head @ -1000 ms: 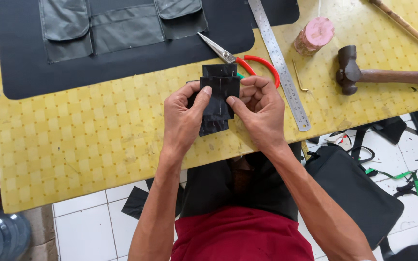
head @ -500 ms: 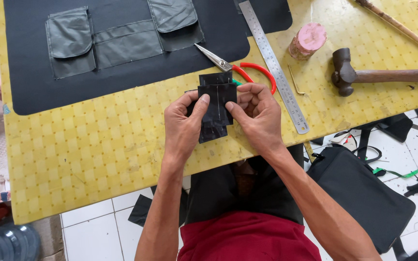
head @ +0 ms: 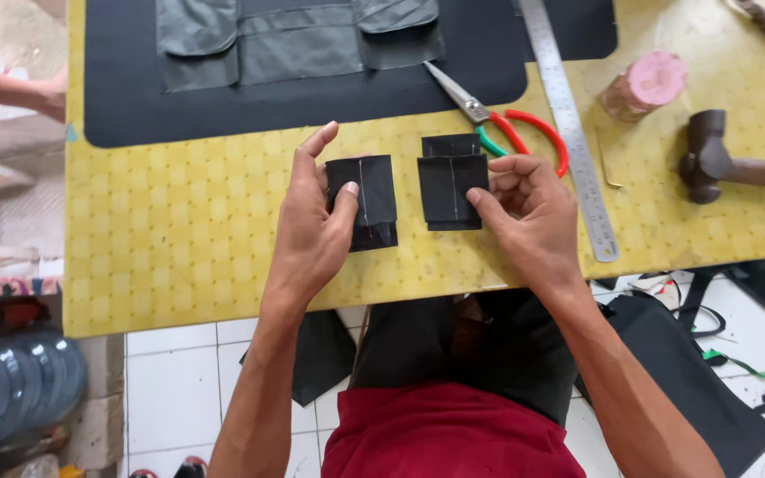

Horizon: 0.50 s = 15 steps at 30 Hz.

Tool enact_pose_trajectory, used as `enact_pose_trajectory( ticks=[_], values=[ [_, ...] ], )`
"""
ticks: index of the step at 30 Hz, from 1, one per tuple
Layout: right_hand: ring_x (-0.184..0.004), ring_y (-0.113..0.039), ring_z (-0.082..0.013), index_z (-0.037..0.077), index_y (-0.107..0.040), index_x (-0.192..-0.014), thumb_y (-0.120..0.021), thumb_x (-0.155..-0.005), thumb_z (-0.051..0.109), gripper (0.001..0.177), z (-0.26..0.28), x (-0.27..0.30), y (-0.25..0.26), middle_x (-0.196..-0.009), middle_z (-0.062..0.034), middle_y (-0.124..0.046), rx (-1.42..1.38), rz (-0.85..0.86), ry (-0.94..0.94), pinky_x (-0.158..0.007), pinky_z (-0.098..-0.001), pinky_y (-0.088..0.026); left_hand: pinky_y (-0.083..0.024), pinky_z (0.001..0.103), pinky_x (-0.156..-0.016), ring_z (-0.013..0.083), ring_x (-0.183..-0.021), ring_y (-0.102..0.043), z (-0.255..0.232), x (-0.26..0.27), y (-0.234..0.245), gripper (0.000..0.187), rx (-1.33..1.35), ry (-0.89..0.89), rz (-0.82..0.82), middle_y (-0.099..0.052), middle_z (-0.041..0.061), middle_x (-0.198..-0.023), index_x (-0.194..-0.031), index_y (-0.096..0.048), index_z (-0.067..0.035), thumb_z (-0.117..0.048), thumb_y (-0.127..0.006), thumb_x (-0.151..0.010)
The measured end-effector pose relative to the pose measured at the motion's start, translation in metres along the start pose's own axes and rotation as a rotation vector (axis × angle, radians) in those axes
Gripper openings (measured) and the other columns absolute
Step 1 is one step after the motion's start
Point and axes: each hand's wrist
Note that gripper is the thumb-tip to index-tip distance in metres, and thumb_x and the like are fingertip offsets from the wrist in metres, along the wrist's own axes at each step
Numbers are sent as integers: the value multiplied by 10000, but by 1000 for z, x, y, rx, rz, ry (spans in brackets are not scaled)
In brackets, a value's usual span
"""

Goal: The person folds and aligns small black fabric pieces on a yellow table. They then reach down to pick up a black bag from the floor and return to the table to continue handling the fabric pieces.

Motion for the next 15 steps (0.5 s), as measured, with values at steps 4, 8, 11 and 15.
enact_pose_trajectory(
  ticks=[4,8,11,15],
  values=[
    [-690,-683,-175,71,-631,-1089,-781,-843,37,290,17,5,-15,-817,-69,-694,354,50,117,-647,-280,-535,-526,516,-867,474,-1081,-616,4,8,16,523,-255,-40,25,-611,296,-1208,-1384,-410,-12,85,-518,-882],
    [-695,-670,-185,159,-652,-1116,-764,-876,167,265,15,8,-24,-843,-4,-697,838,-1,351,-613,-333,-517,-557,421,-842,340,-1017,-664,24,5,22,400,-507,-145,-15,-651,135,-1118,-1246,-580,-60,8,-660,-860],
    [-696,-660,-177,188,-656,-1102,-764,-865,210,261,18,8,-29,-923,34,-663,962,-27,363,-618,-345,-522,-520,397,-909,268,-1021,-640,36,1,28,355,-714,-255,-53,-624,50,-1063,-1149,-649,-105,-62,-760,-814],
    [-717,-658,-195,215,-650,-1094,-768,-845,232,276,21,9,-31,-1079,59,-568,1009,-29,305,-644,-385,-542,-529,338,-870,180,-937,-653,37,2,35,279,-743,-279,-92,-642,-10,-964,-1096,-695,-160,-95,-779,-838]
  ],
)
Point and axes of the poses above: each hand's wrist, its own x-axis away from the middle knuckle, its own y-axis out of the back of the hand, z = x × y
